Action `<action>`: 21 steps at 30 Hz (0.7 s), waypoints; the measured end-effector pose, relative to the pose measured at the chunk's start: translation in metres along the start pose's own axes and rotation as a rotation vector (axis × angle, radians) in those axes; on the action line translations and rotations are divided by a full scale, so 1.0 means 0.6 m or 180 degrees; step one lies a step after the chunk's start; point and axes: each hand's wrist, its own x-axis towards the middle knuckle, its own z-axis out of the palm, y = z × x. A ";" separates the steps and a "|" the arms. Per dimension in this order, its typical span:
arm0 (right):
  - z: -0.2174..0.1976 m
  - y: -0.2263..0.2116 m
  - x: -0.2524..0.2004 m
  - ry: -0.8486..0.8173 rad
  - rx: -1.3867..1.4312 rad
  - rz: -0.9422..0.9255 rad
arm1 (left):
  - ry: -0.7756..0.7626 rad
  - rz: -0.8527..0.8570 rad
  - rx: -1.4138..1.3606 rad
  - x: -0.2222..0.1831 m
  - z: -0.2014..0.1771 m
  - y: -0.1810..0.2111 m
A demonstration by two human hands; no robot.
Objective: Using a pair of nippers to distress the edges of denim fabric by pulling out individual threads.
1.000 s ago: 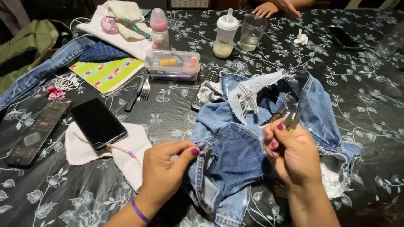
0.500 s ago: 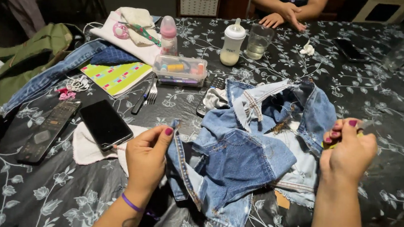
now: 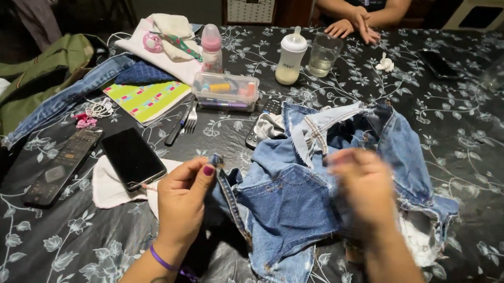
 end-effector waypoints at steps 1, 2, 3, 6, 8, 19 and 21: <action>0.021 0.019 -0.004 0.0008 0.0016 0.0009 | -0.0016 -0.0001 0.0011 -0.002 0.001 0.001; 0.043 0.038 -0.008 -0.0744 -0.0461 -0.0402 | -0.0030 0.0002 -0.0052 -0.003 0.002 0.002; 0.067 0.056 -0.013 -0.1495 -0.0939 -0.0812 | -0.0044 0.0005 -0.0116 -0.004 0.001 0.003; 0.114 0.079 -0.030 -0.1650 -0.1241 -0.1841 | -0.0043 0.0042 -0.0175 -0.006 0.001 -0.002; 0.130 0.093 -0.029 -0.1669 -0.1116 -0.2071 | -0.0114 0.0243 -0.0037 -0.007 0.006 0.016; 0.131 0.135 -0.010 -0.1681 -0.0239 -0.1731 | -0.0269 0.1152 0.1664 -0.036 0.042 0.108; 0.127 0.136 -0.011 -0.1619 -0.0371 -0.1887 | -0.0467 0.0894 0.1623 -0.040 0.043 0.093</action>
